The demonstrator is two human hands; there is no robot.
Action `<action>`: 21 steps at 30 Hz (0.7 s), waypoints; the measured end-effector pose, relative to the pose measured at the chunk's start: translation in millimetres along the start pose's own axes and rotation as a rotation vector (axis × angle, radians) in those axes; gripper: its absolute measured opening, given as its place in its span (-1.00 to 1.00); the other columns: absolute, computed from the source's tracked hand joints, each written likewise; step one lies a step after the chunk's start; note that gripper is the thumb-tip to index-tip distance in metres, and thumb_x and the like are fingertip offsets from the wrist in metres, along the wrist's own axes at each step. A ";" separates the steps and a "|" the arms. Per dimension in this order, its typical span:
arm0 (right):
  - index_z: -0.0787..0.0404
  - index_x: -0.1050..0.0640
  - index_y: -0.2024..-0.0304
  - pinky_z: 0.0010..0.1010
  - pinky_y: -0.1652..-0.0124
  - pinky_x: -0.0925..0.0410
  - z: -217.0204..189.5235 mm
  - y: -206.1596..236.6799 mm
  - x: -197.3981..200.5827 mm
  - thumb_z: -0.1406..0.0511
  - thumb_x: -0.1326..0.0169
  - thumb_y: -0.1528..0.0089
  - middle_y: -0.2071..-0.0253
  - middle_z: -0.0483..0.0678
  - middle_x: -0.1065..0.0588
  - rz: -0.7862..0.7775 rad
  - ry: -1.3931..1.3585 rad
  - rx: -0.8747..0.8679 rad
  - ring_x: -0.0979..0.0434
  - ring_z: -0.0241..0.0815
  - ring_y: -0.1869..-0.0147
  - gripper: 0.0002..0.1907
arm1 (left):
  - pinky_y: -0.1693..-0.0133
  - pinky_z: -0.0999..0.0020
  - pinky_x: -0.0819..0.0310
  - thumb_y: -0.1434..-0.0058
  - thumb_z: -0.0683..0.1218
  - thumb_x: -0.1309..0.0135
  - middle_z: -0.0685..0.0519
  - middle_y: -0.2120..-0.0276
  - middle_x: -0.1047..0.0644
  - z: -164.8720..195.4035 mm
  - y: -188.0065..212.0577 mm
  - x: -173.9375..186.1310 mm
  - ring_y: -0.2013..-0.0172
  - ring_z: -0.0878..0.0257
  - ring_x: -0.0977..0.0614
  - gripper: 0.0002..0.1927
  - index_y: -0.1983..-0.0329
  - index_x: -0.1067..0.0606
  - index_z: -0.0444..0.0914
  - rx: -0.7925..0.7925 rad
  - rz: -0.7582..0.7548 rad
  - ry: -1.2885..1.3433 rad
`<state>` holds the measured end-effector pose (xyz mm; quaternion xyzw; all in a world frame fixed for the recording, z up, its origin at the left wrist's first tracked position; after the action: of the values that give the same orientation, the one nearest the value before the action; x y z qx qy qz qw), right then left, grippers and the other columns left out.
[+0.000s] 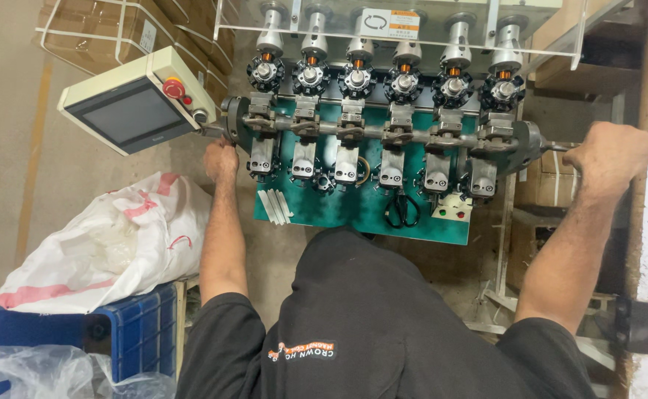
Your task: The person unwraps plastic-wrapped metal rotor parts from a blue bin, carries them to a multi-station machine, and fits them into the machine stations by hand. They use scissors to trim material at a station, handle and turn a part in their hands, and wrap a part in plastic sheet before returning to the machine.
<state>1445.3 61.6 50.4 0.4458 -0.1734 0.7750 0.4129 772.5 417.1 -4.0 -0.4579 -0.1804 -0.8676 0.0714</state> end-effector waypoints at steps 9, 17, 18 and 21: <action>-0.04 -0.75 0.39 -0.38 0.48 -0.30 -0.6 -6.1 -13.5 -0.13 -0.44 0.08 0.51 -0.15 -0.57 0.004 0.042 -0.021 -0.60 -0.22 0.47 -0.58 | -0.02 -0.05 -0.44 -0.33 0.18 0.04 -0.18 0.10 -0.63 -1.2 -0.1 -1.6 0.01 -0.16 -0.61 -0.59 0.06 -0.64 -0.16 -0.033 0.002 0.046; -0.06 -0.74 0.40 -0.36 0.51 -0.29 0.5 -4.4 -14.0 -0.13 -0.43 0.08 0.54 -0.15 -0.60 0.016 0.036 -0.028 -0.59 -0.21 0.47 -0.59 | -0.01 -0.05 -0.44 -0.34 0.17 0.05 -0.17 0.10 -0.63 -1.4 -0.3 -2.8 0.00 -0.15 -0.61 -0.61 0.07 -0.64 -0.15 -0.020 0.011 0.034; -0.05 -0.74 0.39 -0.36 0.50 -0.29 0.7 -4.4 -13.9 -0.13 -0.44 0.07 0.52 -0.15 -0.59 0.011 0.036 -0.032 -0.60 -0.21 0.47 -0.59 | -0.01 -0.05 -0.44 -0.34 0.17 0.05 -0.17 0.10 -0.63 -1.1 -0.3 -2.9 0.00 -0.15 -0.61 -0.60 0.08 -0.64 -0.15 -0.022 0.008 0.035; -0.04 -0.74 0.41 -0.35 0.51 -0.29 0.7 -4.8 -12.4 -0.12 -0.43 0.08 0.51 -0.14 -0.57 0.008 0.040 -0.026 -0.60 -0.20 0.47 -0.60 | -0.01 -0.06 -0.44 -0.34 0.20 0.05 -0.17 0.11 -0.62 -0.6 0.1 -2.1 0.00 -0.15 -0.61 -0.59 0.09 -0.63 -0.15 -0.016 0.007 0.035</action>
<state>1452.8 58.0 39.9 0.4241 -0.1768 0.7832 0.4190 773.3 416.7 -5.9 -0.4438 -0.1708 -0.8766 0.0738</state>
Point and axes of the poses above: each hand's wrist, its own y-axis away from the middle knuckle, its own x-axis out of the back of the hand, z = x × y, the point moved 5 cm from there along -y, towards the middle knuckle
